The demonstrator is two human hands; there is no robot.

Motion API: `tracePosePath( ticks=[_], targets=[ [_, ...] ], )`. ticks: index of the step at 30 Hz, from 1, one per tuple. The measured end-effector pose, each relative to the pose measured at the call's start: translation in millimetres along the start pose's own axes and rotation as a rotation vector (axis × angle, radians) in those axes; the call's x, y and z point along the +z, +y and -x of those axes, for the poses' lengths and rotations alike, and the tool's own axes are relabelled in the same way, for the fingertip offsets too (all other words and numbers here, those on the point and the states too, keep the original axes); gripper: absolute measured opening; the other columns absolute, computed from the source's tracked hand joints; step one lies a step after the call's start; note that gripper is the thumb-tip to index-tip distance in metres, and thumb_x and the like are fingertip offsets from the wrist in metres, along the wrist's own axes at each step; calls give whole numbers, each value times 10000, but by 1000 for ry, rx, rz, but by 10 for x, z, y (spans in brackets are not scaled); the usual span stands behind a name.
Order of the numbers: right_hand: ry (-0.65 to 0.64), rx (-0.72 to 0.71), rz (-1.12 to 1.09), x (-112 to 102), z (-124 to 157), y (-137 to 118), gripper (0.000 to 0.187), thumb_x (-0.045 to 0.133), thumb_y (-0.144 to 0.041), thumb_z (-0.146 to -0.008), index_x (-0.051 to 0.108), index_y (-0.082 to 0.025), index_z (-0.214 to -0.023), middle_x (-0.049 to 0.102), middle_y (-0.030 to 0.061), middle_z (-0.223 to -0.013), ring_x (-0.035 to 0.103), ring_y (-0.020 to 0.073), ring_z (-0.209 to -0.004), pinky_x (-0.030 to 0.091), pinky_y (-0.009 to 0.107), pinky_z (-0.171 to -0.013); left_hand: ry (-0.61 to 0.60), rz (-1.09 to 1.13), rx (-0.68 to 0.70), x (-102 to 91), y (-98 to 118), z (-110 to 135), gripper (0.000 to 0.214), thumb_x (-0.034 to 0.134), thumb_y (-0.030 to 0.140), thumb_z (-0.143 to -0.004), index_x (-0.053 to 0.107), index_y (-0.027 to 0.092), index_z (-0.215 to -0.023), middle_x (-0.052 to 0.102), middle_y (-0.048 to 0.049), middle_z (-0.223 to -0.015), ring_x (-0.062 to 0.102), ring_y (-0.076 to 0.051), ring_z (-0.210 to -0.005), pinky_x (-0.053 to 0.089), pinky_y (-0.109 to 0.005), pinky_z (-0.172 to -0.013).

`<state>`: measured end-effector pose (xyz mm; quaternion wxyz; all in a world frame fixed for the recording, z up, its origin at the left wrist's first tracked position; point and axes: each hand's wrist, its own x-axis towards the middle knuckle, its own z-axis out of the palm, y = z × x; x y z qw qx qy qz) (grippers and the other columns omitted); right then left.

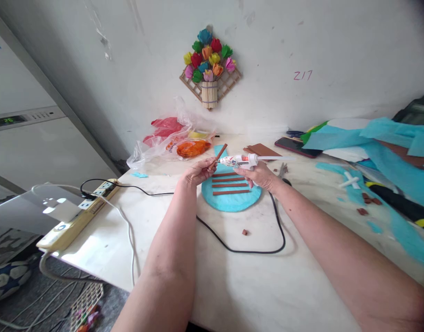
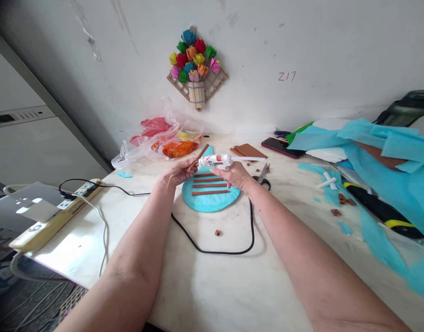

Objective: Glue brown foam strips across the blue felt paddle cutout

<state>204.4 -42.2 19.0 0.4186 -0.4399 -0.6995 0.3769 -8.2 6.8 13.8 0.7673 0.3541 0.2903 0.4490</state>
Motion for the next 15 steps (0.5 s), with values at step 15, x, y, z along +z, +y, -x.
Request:
tracePosePath(
  ticks=[15],
  targets=[
    [-35,-12,-18,17,4,-29,348,638,-434,-662,574,-121,-800,532,-24,-493,400,66,-279,321,207,-268,16,54,49,-66,-20,-54,172,461,15,-771,600,52,-866,555,-40,-601,513,-69,-506,441,-151,-454]
  ],
)
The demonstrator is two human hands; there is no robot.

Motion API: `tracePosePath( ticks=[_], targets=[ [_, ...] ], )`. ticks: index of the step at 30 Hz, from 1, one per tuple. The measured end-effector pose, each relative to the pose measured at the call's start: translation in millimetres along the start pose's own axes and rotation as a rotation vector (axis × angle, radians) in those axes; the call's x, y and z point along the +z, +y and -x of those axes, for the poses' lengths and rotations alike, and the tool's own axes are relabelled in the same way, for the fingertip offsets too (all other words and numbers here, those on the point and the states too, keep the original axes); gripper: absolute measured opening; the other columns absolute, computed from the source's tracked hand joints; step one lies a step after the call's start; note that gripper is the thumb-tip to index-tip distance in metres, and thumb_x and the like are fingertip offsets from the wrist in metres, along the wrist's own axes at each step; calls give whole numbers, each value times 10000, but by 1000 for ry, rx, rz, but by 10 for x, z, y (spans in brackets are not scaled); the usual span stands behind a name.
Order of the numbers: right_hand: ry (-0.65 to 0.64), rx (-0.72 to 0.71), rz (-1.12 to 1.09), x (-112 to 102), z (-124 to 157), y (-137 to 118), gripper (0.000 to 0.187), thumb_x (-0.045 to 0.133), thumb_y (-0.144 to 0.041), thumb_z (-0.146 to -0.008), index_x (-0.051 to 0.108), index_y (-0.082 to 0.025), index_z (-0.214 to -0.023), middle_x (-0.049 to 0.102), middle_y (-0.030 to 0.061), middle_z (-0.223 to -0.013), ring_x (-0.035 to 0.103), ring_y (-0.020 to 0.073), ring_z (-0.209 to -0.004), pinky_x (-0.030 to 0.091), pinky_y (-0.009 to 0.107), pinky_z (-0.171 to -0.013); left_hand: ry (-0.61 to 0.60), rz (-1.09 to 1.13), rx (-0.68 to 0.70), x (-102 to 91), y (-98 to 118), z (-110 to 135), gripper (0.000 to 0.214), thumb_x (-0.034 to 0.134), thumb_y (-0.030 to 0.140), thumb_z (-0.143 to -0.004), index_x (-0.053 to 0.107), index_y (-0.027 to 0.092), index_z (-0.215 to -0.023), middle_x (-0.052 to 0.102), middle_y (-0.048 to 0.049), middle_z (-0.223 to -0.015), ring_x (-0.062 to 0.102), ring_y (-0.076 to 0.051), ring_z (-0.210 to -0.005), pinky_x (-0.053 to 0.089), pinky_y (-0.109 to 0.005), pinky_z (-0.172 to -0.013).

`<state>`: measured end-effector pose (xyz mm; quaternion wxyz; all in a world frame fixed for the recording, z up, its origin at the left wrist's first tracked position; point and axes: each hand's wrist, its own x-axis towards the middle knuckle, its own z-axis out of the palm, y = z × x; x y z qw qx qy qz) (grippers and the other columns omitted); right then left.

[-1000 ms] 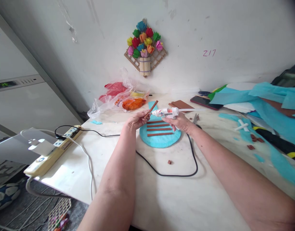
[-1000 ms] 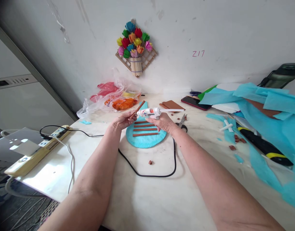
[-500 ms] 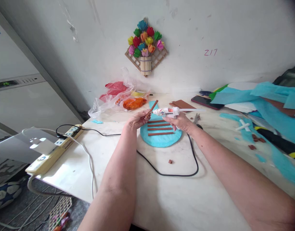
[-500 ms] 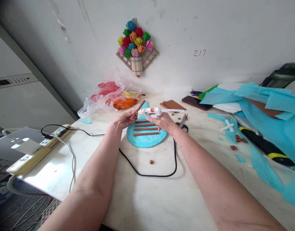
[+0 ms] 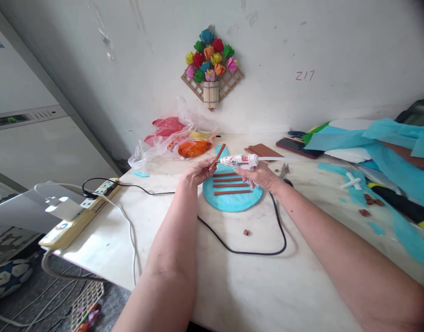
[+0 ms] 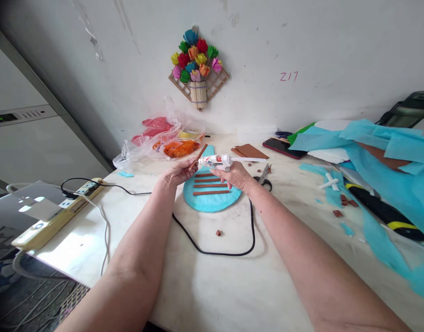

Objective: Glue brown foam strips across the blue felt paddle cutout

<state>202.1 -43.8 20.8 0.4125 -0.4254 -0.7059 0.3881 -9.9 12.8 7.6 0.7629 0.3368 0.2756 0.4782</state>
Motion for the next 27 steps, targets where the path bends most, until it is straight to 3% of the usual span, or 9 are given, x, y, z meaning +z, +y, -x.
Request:
tracePosePath(
  ticks=[16,23,27],
  targets=[
    [-76,9,104,42,28,-85,353,618,-439,-675,606,-120,-826,565,5,-555,439,77,-313,354,211,-289,-33,-4,23,6,2,6,197,433,17,-779,600,114,-739,522,-23,-550,456,-67,-465,402,-160,-431],
    [-70,-38,128,18,7,-41,363,595,-444,-690,606,-103,-813,595,28,-606,456,85,-315,358,221,-290,13,24,15,-59,-10,-37,230,453,22,-766,615,158,-856,556,-25,-593,492,-88,-486,421,-189,-437],
    [-35,-19,110,15,-4,-11,365,607,-444,-683,605,-106,-821,611,33,-627,448,78,-306,360,221,-291,3,35,15,-56,-13,-37,229,448,12,-764,613,156,-829,557,-25,-611,488,-80,-485,436,-179,-450]
  ],
)
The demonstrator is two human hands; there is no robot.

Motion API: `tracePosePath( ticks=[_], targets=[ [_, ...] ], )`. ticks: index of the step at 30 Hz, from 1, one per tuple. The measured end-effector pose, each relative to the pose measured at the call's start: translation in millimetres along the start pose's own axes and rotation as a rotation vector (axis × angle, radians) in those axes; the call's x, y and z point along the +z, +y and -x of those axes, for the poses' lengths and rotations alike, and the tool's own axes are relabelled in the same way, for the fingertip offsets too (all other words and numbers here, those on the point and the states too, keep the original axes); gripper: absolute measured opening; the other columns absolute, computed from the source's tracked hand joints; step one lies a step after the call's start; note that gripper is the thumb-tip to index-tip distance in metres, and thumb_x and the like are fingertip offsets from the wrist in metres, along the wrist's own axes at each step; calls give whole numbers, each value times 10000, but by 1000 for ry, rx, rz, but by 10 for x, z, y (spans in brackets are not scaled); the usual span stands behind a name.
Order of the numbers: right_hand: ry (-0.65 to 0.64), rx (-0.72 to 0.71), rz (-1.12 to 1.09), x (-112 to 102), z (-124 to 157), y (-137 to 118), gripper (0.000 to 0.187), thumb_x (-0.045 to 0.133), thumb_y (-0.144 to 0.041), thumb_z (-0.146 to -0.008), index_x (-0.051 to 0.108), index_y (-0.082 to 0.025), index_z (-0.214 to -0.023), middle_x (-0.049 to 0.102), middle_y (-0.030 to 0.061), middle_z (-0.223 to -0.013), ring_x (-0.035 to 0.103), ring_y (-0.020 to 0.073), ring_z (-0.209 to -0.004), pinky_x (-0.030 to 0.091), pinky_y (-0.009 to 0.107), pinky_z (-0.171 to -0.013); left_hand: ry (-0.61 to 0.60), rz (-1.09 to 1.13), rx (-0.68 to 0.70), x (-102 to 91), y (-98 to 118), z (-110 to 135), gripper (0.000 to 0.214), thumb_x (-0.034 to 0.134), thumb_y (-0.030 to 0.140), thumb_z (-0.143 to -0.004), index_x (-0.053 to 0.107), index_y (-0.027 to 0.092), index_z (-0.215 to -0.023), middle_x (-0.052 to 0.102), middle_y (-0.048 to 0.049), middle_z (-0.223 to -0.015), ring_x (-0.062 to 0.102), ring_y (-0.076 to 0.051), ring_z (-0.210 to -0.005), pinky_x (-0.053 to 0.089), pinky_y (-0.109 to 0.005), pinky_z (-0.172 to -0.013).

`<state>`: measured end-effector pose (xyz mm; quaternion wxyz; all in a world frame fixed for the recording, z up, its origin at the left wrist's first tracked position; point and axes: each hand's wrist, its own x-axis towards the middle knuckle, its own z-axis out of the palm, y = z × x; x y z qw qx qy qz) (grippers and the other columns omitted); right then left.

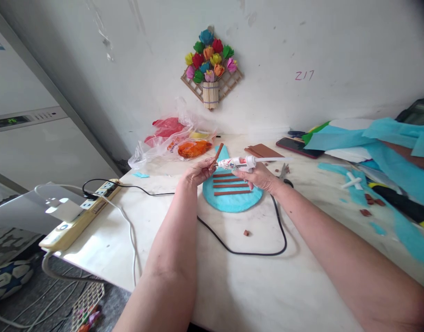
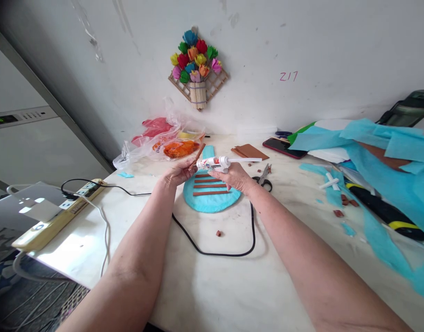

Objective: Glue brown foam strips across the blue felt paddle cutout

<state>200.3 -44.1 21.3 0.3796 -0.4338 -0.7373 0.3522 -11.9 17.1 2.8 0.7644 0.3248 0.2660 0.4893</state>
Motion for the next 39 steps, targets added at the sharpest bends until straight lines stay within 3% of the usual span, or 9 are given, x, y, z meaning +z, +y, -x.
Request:
tracePosePath(
  ticks=[7,17,30,39],
  targets=[
    [-5,-25,-16,-4,-1,26,333,614,-427,-684,611,-119,-811,608,23,-600,458,87,-311,376,225,-293,-78,-13,-8,22,4,31,129,482,11,-754,593,75,-770,516,-22,-594,472,-58,-482,429,-138,-437],
    [-50,-26,-6,-2,15,-42,297,616,-412,-684,609,-135,-792,597,13,-561,466,97,-305,377,227,-290,-14,-19,13,6,-11,12,122,481,16,-762,589,72,-763,524,-36,-639,506,-68,-537,412,-128,-424],
    [41,-9,-25,-11,-11,5,308,624,-426,-674,591,-131,-758,559,-8,-502,449,92,-289,366,221,-297,-59,21,-61,60,13,70,149,452,10,-773,585,73,-791,497,-38,-597,494,-72,-524,398,-118,-416],
    [75,0,-63,-49,-11,-2,367,636,-425,-655,585,-127,-863,535,-31,-511,449,87,-304,382,207,-277,-100,-1,-83,40,18,73,143,476,27,-762,585,69,-846,509,-46,-637,485,-62,-527,390,-115,-420]
  ],
)
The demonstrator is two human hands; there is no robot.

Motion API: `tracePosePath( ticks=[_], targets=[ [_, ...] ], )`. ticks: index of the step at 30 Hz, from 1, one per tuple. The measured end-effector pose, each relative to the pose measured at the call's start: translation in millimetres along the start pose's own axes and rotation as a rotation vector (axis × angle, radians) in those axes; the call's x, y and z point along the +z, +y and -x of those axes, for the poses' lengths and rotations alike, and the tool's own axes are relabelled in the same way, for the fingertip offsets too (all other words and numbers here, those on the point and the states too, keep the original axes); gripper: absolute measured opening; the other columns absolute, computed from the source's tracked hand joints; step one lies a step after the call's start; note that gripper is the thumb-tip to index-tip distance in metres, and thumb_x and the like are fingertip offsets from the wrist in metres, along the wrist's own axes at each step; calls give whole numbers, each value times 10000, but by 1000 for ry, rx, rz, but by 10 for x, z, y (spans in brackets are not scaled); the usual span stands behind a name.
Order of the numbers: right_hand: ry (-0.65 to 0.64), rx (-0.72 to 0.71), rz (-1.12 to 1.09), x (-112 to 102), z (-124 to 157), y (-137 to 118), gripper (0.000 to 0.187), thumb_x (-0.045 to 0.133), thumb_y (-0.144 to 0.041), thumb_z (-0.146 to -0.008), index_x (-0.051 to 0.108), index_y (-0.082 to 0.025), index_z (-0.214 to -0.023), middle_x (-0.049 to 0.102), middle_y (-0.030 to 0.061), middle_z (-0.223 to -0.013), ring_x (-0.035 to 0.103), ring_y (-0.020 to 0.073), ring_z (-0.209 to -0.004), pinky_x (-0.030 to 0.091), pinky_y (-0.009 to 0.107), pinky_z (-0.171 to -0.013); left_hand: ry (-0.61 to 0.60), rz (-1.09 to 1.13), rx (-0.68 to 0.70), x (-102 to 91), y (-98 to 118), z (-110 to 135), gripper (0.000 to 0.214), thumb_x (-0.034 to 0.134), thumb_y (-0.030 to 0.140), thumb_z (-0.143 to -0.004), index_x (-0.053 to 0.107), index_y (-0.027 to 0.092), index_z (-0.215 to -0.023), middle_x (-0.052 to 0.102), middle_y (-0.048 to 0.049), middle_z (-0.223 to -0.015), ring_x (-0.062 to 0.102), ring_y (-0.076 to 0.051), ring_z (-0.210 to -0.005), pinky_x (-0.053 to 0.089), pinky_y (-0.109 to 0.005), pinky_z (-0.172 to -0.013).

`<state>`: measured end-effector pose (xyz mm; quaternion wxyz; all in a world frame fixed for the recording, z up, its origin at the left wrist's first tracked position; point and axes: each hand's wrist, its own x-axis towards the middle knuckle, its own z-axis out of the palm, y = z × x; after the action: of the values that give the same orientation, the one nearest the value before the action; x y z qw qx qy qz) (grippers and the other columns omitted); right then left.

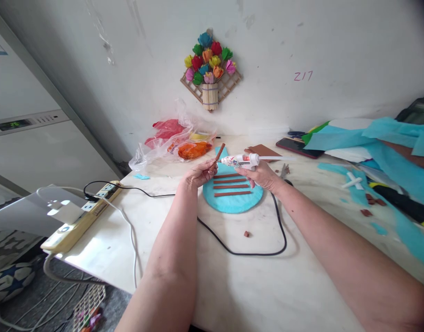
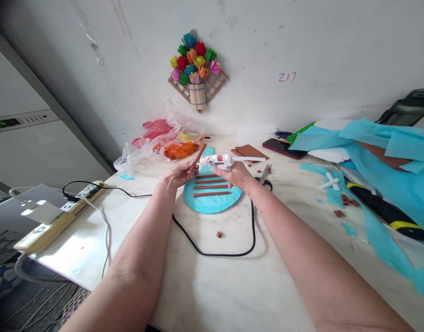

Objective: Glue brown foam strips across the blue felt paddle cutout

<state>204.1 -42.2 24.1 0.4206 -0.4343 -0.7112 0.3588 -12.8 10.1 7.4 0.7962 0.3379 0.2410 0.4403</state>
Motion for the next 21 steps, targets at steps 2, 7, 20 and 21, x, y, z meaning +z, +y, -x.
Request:
tracePosePath(
  ticks=[2,7,20,21],
  targets=[
    [19,0,2,-8,-7,15,356,637,-427,-650,583,-131,-840,527,-36,-504,449,88,-303,384,207,-277,-12,-17,0,-12,-3,-5,123,479,35,-763,582,69,-822,510,-46,-637,484,-60,-527,387,-113,-415],
    [57,-18,0,-33,-39,79,341,629,-448,-655,574,-139,-790,520,-31,-485,449,96,-300,379,221,-276,-19,-17,-12,-13,-1,4,132,492,35,-757,580,70,-849,502,-44,-632,494,-66,-546,378,-104,-412],
    [21,-3,-10,-34,-34,78,390,617,-478,-660,594,-127,-829,491,-39,-445,452,100,-311,391,226,-299,-10,132,-59,-36,8,-9,166,443,33,-783,582,81,-861,489,-51,-660,475,-62,-549,350,-77,-363],
    [15,-1,-20,-27,-25,55,390,621,-474,-658,592,-125,-829,493,-40,-454,449,96,-309,392,225,-298,-16,134,-60,-39,9,-10,177,438,32,-785,582,79,-876,488,-51,-663,475,-62,-551,351,-78,-360]
  ],
)
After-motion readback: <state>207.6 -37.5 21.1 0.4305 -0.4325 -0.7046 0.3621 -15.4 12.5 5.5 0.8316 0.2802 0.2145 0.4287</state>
